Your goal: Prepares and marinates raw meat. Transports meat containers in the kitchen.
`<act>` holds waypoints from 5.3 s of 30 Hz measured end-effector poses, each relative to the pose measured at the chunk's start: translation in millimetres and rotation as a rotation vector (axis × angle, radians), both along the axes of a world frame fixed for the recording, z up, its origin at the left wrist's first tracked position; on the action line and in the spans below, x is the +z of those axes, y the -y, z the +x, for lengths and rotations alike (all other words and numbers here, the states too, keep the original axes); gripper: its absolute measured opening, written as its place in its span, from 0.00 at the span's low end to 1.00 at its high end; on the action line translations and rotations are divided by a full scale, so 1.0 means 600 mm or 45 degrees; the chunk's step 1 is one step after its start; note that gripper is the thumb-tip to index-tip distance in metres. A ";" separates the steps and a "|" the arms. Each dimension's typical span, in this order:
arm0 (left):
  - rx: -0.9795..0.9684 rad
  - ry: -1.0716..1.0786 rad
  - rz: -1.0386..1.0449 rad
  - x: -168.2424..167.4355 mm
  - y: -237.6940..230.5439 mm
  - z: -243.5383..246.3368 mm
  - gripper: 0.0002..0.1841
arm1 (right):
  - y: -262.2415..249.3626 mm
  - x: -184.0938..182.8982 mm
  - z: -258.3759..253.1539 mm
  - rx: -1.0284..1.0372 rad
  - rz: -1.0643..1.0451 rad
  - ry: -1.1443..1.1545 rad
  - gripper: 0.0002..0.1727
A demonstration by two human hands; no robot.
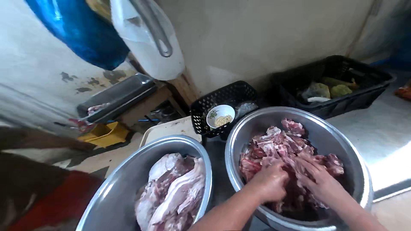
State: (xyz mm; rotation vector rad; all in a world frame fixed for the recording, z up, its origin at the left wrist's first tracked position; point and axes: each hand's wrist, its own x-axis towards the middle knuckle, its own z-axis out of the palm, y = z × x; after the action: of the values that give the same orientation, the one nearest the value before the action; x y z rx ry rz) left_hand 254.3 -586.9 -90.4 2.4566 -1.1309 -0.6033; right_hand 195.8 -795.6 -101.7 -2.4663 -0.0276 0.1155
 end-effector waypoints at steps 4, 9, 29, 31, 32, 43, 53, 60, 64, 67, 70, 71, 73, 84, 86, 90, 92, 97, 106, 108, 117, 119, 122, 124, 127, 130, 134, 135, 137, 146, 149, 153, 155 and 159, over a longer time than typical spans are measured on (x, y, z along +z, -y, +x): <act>-0.080 0.027 -0.057 -0.001 -0.006 -0.008 0.09 | -0.024 -0.018 0.031 0.134 -0.151 -0.197 0.31; 0.022 -0.124 -0.027 0.018 -0.029 0.024 0.11 | -0.026 0.000 0.041 0.134 -0.317 -0.407 0.29; 1.035 -0.834 0.018 -0.006 -0.044 0.062 0.38 | -0.016 -0.001 0.051 0.049 0.110 -0.221 0.29; 0.930 -0.815 -0.072 -0.004 -0.049 0.058 0.37 | -0.013 -0.004 0.055 0.030 0.243 -0.214 0.30; 0.864 -0.791 -0.112 0.000 -0.048 0.053 0.38 | -0.011 -0.005 0.056 0.040 0.306 -0.231 0.32; 0.480 -0.740 -0.193 0.001 -0.061 0.047 0.40 | -0.017 -0.011 0.065 0.277 0.254 -0.389 0.46; 0.360 -0.788 -0.116 0.009 -0.044 0.059 0.30 | -0.033 0.005 0.061 0.360 0.122 -0.546 0.37; 0.550 -0.998 -0.321 0.004 -0.043 0.072 0.28 | -0.019 0.016 0.070 0.147 0.407 -0.596 0.35; 0.611 -1.061 -0.443 0.007 -0.043 0.076 0.29 | -0.005 0.020 0.066 0.045 0.676 -0.520 0.34; 0.656 -1.116 -0.523 0.009 -0.049 0.079 0.29 | 0.004 0.024 0.067 -0.029 0.790 -0.509 0.34; 0.734 -1.188 -0.644 0.011 -0.054 0.079 0.29 | 0.010 0.024 0.065 -0.095 0.952 -0.445 0.35; 0.778 -1.217 -0.713 0.014 -0.056 0.078 0.29 | 0.012 0.026 0.062 -0.126 1.042 -0.407 0.35; 0.870 -1.272 -0.929 0.017 -0.064 0.079 0.25 | 0.026 0.025 0.057 -0.241 1.326 -0.267 0.35; 1.478 -0.758 -1.242 0.011 -0.027 0.066 0.24 | 0.028 -0.007 0.075 -0.320 0.729 0.269 0.38; 1.322 -0.585 -1.021 -0.001 0.002 0.047 0.24 | 0.003 -0.009 0.072 -0.103 0.669 0.113 0.45; 1.001 -0.447 -0.569 0.034 0.052 0.033 0.27 | -0.032 -0.011 0.077 0.095 0.579 -0.289 0.69; 0.990 -0.496 -0.469 0.048 0.060 0.038 0.30 | -0.036 -0.004 0.084 -0.007 0.575 -0.355 0.65; 0.949 -0.523 -0.457 0.044 0.043 0.046 0.29 | -0.028 -0.014 0.091 -0.013 0.659 -0.331 0.52; 0.890 -0.441 -0.445 0.042 0.047 0.032 0.32 | -0.044 0.010 0.096 -0.185 0.269 -0.379 0.45; 0.847 -0.411 -0.415 0.042 0.049 0.031 0.31 | -0.044 0.014 0.096 -0.220 0.266 -0.385 0.43; 0.989 -0.643 -0.642 0.009 -0.001 0.069 0.28 | -0.018 0.001 0.104 -0.394 0.733 -0.333 0.31; 1.098 -0.741 -0.789 -0.008 -0.021 0.079 0.30 | -0.010 0.001 0.108 -0.455 0.847 -0.366 0.30; 1.318 -0.846 -1.009 -0.008 -0.029 0.082 0.30 | -0.012 -0.011 0.112 -0.580 1.070 -0.173 0.30; 1.500 -0.892 -1.206 -0.003 -0.027 0.081 0.28 | -0.002 -0.015 0.113 -0.685 1.073 0.069 0.37; 1.606 -0.849 -1.494 0.012 -0.019 0.068 0.28 | 0.014 -0.020 0.106 -0.516 0.592 0.331 0.51; 1.604 -0.762 -1.646 0.034 0.013 0.048 0.30 | -0.023 -0.018 0.084 -0.111 0.216 0.372 0.53; 1.502 -0.761 -1.536 0.048 0.052 0.042 0.33 | -0.068 0.016 0.073 0.198 -0.146 -0.011 0.57; 1.444 -0.725 -1.414 0.044 0.057 0.042 0.33 | -0.070 0.017 0.075 0.173 -0.156 -0.068 0.57; 1.344 -0.653 -1.121 0.035 0.063 0.041 0.35 | -0.070 0.010 0.077 0.094 -0.155 -0.120 0.56; 1.083 -0.494 -0.622 0.029 0.044 0.064 0.34 | -0.071 0.009 0.100 -0.027 -0.124 -0.273 0.54; 1.018 -0.487 -0.580 0.033 0.038 0.065 0.34 | -0.066 0.011 0.104 -0.053 -0.082 -0.342 0.56; 0.923 -0.511 -0.564 0.034 0.031 0.070 0.34 | -0.059 0.016 0.108 -0.095 -0.013 -0.428 0.56; 0.883 -0.536 -0.549 0.036 0.028 0.075 0.34 | -0.056 0.018 0.111 -0.122 -0.003 -0.475 0.56; 0.817 -0.582 -0.534 0.027 0.019 0.092 0.34 | -0.051 0.017 0.114 -0.151 0.018 -0.498 0.53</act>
State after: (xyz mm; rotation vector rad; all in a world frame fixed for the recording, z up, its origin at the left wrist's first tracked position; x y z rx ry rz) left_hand 309.3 -598.5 -73.9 1.9993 -0.2275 -0.5979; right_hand 264.2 -765.0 -91.3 -2.3829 0.2845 0.5403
